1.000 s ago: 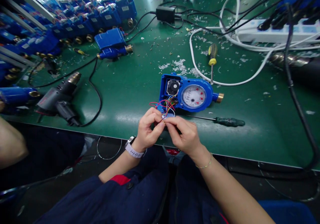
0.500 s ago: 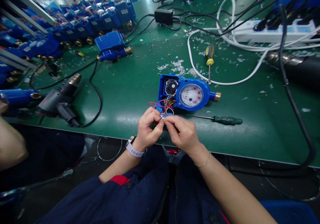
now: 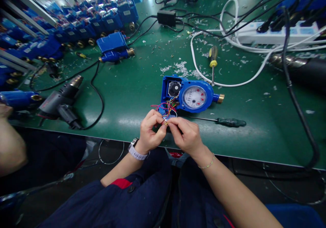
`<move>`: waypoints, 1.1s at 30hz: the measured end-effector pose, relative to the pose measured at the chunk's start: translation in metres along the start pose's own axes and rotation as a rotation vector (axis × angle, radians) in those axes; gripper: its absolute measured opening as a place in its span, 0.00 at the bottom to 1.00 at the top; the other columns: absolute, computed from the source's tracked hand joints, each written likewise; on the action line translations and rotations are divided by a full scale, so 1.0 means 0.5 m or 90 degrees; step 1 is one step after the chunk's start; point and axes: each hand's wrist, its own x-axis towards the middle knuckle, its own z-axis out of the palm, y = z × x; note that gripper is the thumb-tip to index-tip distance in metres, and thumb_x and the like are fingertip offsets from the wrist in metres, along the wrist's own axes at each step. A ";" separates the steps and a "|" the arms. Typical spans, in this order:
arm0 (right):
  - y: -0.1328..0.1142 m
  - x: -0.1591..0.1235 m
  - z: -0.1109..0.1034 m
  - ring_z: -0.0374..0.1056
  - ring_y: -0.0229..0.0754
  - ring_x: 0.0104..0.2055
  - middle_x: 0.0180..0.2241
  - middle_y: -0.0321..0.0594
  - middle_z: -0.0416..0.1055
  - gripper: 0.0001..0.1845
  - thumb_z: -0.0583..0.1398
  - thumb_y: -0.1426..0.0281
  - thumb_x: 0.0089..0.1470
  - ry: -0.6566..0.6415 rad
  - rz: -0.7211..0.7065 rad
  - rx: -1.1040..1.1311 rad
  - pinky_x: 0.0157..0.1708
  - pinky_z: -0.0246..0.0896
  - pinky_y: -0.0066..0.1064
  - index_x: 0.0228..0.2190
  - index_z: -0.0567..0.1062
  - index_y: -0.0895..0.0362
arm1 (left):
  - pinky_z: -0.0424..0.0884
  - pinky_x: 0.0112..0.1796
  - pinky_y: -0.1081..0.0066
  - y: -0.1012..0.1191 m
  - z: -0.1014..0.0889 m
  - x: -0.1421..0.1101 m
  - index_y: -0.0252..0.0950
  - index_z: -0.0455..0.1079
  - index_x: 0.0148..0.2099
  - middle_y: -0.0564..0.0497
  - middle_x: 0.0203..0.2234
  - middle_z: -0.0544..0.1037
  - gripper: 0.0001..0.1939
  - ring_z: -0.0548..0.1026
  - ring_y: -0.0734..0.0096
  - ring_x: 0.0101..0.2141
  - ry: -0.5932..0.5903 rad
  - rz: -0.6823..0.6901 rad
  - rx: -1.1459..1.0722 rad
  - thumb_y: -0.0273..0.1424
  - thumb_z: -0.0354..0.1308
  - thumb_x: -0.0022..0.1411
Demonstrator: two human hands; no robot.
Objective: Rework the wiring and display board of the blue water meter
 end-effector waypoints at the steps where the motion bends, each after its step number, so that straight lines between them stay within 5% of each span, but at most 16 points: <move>1: 0.000 0.000 0.000 0.73 0.37 0.27 0.29 0.37 0.76 0.06 0.56 0.77 0.60 0.000 -0.001 -0.002 0.30 0.70 0.25 0.34 0.74 0.56 | 0.63 0.26 0.72 0.000 0.000 0.000 0.37 0.64 0.28 0.54 0.24 0.66 0.06 0.65 0.74 0.27 0.001 0.002 0.002 0.26 0.55 0.57; 33: 0.008 -0.004 0.003 0.73 0.37 0.29 0.30 0.38 0.76 0.06 0.57 0.77 0.60 0.011 -0.025 -0.003 0.31 0.69 0.26 0.35 0.73 0.57 | 0.65 0.28 0.71 -0.001 0.003 0.000 0.36 0.65 0.28 0.53 0.24 0.69 0.06 0.68 0.73 0.27 0.024 0.034 0.062 0.26 0.56 0.58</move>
